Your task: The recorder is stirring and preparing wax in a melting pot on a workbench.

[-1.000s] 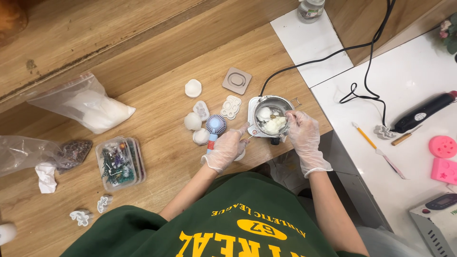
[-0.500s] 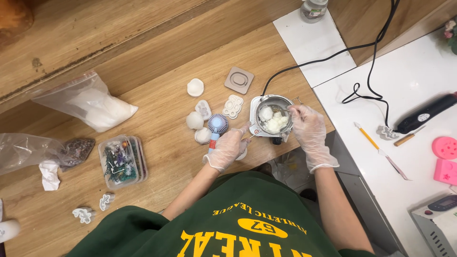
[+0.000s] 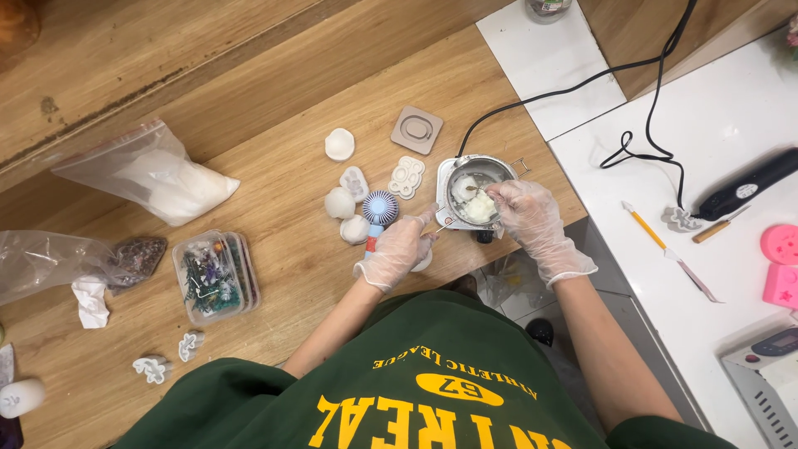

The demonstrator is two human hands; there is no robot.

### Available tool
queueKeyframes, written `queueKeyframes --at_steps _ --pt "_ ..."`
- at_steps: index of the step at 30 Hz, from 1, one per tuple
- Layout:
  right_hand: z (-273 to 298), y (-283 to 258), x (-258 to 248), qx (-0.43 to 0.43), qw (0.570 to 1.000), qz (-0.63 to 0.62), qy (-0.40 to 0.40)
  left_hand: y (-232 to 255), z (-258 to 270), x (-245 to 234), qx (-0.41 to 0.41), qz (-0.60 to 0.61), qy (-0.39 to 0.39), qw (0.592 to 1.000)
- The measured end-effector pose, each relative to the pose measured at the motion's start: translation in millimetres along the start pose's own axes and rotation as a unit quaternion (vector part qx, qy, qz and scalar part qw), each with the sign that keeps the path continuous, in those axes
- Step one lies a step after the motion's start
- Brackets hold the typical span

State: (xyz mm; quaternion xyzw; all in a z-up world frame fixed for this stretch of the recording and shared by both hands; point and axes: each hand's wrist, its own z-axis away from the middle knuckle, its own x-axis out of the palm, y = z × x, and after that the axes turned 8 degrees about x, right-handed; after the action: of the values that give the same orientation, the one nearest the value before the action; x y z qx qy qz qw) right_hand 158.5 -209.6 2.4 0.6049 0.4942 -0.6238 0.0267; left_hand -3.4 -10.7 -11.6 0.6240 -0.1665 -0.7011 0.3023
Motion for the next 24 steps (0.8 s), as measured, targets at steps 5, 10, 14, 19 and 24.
queueKeyframes --at_steps 5,10,14,19,24 --pt "-1.5 -5.3 -2.0 -0.02 1.0 0.011 0.006 1.4 0.5 -2.6 -0.001 0.006 -0.004 1.0" --pt "-3.2 3.4 1.3 -0.031 0.999 0.014 0.004 -1.6 -1.7 -0.2 0.005 0.009 -0.007 1.0" --pt "-4.1 9.1 3.2 -0.051 0.999 -0.002 -0.007 0.2 -0.9 -1.6 0.002 0.01 -0.009 1.0" --pt "-10.3 16.3 5.6 -0.075 0.997 0.011 -0.021 0.3 -1.5 -2.6 0.007 0.012 -0.015 1.0" --pt "-12.1 14.0 2.6 -0.111 0.993 0.019 -0.022 -6.4 -2.7 3.3 0.029 0.003 -0.007 1.0"
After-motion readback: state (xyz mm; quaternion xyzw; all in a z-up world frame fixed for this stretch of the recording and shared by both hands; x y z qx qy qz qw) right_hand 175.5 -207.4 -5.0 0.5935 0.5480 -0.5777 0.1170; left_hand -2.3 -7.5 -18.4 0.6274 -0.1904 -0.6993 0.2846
